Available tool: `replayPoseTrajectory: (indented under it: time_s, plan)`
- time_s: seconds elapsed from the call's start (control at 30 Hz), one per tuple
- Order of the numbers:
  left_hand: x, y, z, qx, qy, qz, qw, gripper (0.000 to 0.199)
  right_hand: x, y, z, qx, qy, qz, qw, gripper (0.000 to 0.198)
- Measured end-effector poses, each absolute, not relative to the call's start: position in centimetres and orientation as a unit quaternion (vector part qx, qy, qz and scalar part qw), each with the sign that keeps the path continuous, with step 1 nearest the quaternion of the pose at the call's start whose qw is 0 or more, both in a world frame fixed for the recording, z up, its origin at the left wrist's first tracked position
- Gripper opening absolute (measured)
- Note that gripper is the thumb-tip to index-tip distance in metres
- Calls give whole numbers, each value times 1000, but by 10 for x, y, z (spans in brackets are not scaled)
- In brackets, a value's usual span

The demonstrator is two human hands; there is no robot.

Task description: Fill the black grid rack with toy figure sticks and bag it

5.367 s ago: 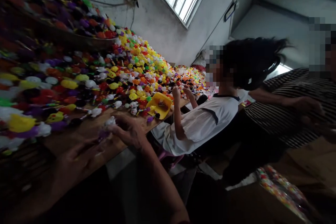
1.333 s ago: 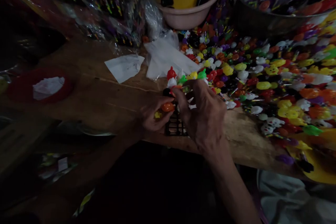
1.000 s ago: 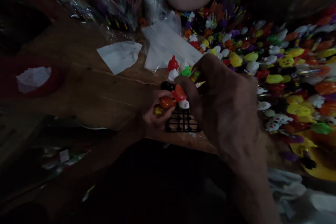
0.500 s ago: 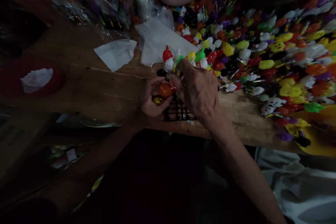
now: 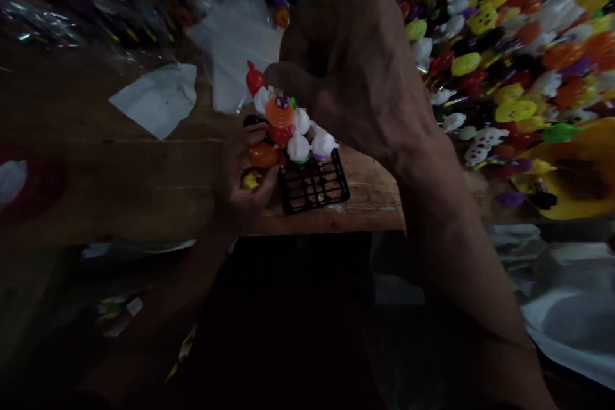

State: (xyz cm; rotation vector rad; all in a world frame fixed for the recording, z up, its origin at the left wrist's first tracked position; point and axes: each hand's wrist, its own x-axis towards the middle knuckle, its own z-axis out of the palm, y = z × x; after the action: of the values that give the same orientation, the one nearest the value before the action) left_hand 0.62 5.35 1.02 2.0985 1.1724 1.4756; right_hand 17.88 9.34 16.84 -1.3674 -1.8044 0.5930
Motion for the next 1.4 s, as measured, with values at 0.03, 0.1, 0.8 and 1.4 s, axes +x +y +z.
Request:
replayPoseTrajectory:
  time_s: [0.03, 0.1, 0.8, 1.4]
  plan:
    - [6, 54, 11, 744, 397, 515, 152, 46, 183, 94, 166, -522, -724, 205, 401, 16]
    - [5, 54, 15, 758, 382, 512, 133, 55, 192, 93, 155, -482, -751, 168, 420, 18]
    - [136, 21, 34, 413, 375, 399, 728, 55, 291, -41, 15, -610, -528, 261, 530, 20]
    - [116, 17, 24, 682, 417, 407, 441, 42, 277, -30, 4, -569, -630, 267, 456, 25]
